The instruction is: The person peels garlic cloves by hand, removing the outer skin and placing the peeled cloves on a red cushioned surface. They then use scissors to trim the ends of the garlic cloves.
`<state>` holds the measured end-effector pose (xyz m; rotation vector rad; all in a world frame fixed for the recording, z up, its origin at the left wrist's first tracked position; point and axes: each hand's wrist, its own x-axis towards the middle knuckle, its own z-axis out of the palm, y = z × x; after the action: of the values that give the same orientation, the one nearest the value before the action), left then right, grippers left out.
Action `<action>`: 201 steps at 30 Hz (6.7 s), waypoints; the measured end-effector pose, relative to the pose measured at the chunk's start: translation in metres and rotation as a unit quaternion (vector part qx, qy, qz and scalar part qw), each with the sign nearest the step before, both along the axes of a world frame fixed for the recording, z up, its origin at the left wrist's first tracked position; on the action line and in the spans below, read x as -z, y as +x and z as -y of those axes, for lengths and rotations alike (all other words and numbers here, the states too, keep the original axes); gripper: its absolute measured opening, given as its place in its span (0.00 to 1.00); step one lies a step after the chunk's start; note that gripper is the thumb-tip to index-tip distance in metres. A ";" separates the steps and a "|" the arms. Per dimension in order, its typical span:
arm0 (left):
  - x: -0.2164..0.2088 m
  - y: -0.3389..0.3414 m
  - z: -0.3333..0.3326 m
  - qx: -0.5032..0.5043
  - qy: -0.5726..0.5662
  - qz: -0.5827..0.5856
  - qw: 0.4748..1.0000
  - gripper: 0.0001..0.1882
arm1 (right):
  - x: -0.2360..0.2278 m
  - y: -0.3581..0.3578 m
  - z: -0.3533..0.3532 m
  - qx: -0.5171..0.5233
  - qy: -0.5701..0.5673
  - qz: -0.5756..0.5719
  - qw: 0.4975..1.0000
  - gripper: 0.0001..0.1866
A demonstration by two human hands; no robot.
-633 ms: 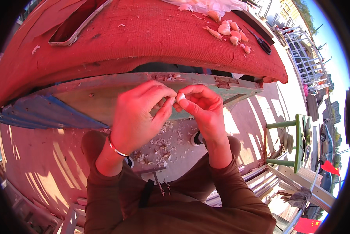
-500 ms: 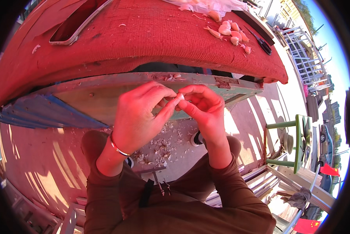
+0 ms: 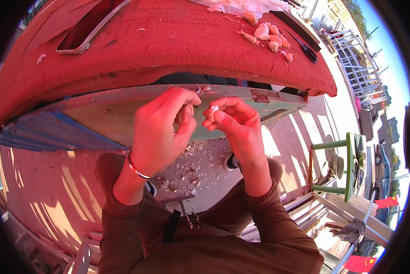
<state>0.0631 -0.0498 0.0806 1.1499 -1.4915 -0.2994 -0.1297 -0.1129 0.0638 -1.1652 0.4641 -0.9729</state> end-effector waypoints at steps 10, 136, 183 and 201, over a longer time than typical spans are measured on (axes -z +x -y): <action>-0.004 -0.002 0.001 0.065 -0.001 0.009 0.998 0.08 | 0.009 -0.003 0.008 -0.062 0.062 0.094 0.992 0.06; 0.002 -0.012 0.001 0.073 -0.020 -0.043 0.996 0.07 | -0.002 0.007 -0.012 0.126 -0.107 -0.057 0.985 0.08; 0.011 -0.003 0.014 0.056 -0.105 0.073 0.990 0.10 | 0.002 -0.006 0.004 -0.050 0.077 0.040 0.995 0.05; 0.011 -0.003 0.014 0.050 -0.078 0.049 0.994 0.09 | 0.005 -0.005 0.006 -0.092 0.119 0.062 0.987 0.05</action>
<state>0.0600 -0.0637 0.0691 0.9779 -1.6323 -0.1928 -0.1343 -0.1192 0.0583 -0.9085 0.3545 -0.8006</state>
